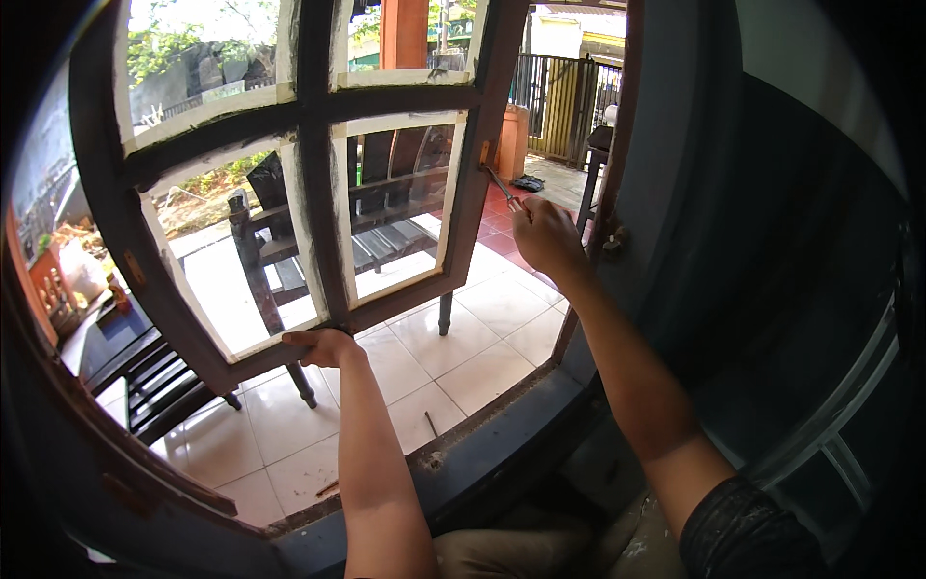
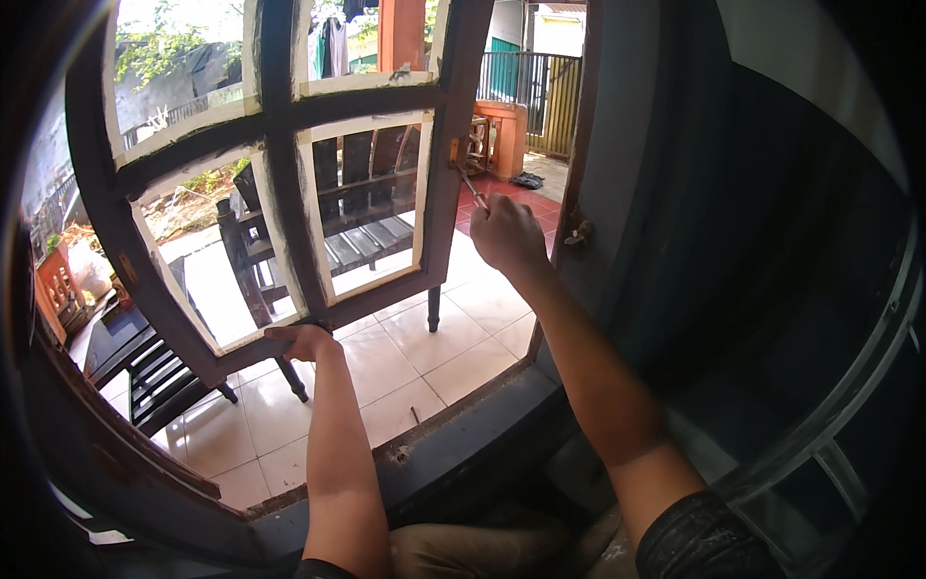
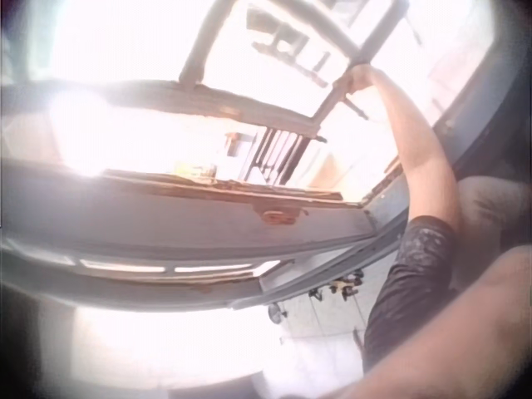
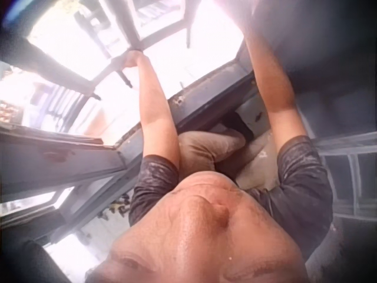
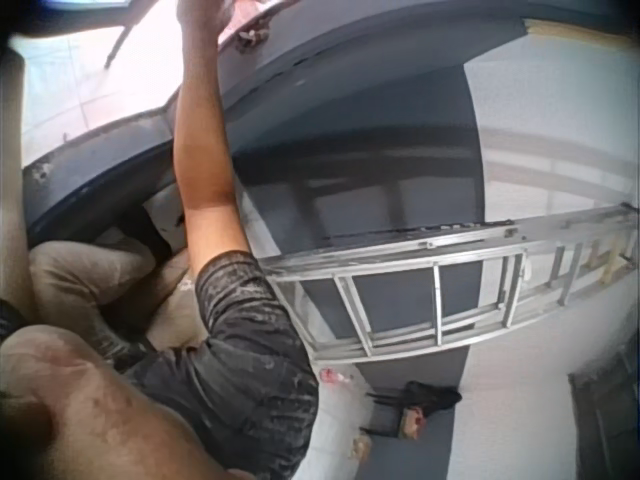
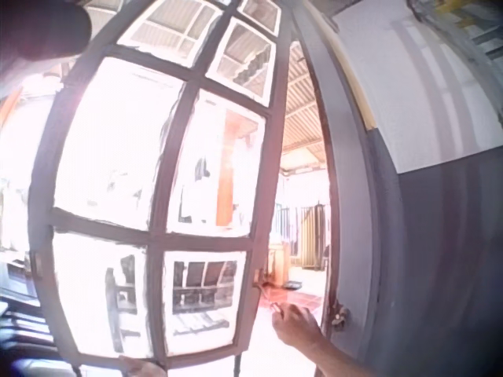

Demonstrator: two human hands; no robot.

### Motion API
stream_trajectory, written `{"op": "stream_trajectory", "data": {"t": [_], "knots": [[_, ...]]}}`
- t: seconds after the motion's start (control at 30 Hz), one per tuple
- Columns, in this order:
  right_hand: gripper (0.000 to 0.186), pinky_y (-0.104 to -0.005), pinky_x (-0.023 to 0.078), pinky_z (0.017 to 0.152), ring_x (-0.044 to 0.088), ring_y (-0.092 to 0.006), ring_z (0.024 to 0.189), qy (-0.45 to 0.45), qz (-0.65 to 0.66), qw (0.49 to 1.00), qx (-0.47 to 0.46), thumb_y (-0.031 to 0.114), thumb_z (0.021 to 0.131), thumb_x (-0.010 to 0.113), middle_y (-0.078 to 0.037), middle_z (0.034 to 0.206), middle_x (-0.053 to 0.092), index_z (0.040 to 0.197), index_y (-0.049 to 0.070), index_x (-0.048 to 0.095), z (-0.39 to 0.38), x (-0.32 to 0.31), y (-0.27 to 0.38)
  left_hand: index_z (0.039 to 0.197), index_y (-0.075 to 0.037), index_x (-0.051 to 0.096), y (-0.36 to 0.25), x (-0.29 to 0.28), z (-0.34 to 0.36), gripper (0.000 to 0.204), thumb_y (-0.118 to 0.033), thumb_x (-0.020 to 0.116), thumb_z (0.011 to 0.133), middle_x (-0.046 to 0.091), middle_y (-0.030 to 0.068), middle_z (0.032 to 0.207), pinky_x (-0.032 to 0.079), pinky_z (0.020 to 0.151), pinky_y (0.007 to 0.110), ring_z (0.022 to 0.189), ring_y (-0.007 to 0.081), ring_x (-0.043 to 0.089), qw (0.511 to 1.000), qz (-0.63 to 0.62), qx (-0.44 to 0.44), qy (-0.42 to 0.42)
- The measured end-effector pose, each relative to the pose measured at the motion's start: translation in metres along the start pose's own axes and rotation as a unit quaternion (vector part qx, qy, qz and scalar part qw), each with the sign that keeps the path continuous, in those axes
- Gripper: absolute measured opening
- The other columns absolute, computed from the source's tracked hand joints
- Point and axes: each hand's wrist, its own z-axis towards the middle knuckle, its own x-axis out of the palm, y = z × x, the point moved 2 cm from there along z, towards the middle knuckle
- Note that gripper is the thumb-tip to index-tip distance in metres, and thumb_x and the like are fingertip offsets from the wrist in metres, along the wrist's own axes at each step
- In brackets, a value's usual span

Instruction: The person uses a screwdriver to loosen and remove screws from a window frame, then detaches the frame from the wall. The person works on multiple screw locations along the frame before pulling it away.

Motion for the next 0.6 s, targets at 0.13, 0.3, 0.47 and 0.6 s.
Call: {"op": "stream_trajectory", "data": {"t": [0.13,0.3,0.47,0.6], "knots": [[0.028,-0.0543,0.057,0.093,0.07,-0.0443,0.106,-0.02,-0.022,0.999,-0.037,0.021,0.093,0.066,-0.026,0.107,0.071,0.115,0.005,0.07,-0.011,-0.009,0.008,0.16,0.01,0.016,-0.004,-0.001,-0.003,0.122,-0.092,0.031,0.095,0.05,0.0368,0.151,0.064,0.103,0.047,0.131,0.0488,0.063,1.0,0.01,0.016,-0.011],[0.038,-0.0514,0.056,0.097,0.07,-0.046,0.106,-0.097,0.006,0.994,-0.046,0.016,0.09,0.069,-0.028,0.105,0.071,0.126,0.006,0.077,-0.015,-0.017,0.018,0.162,0.013,0.007,-0.015,-0.007,-0.019,0.122,-0.089,0.024,0.098,0.044,0.0389,0.156,0.051,0.12,0.048,0.142,0.0505,0.052,1.0,0.022,-0.005,0.018],[0.028,-0.0559,0.055,0.096,0.067,-0.0477,0.113,-0.027,-0.044,0.998,-0.035,0.013,0.091,0.066,-0.032,0.114,0.068,0.115,-0.003,0.069,0.006,-0.005,-0.009,0.162,0.013,0.009,-0.016,-0.008,-0.025,0.122,-0.09,0.023,0.098,0.046,0.0393,0.154,0.05,0.121,0.05,0.141,0.0516,0.053,0.999,0.033,0.001,0.013],[0.034,-0.0526,0.053,0.1,0.069,-0.046,0.111,-0.002,-0.05,0.999,-0.011,0.023,0.093,0.069,-0.031,0.104,0.071,0.114,-0.003,0.071,-0.004,-0.009,0.007,0.16,0.014,0.012,-0.016,-0.009,-0.014,0.122,-0.09,0.024,0.098,0.046,0.0398,0.153,0.049,0.121,0.05,0.14,0.0523,0.053,0.999,0.041,-0.001,0.011]]}}
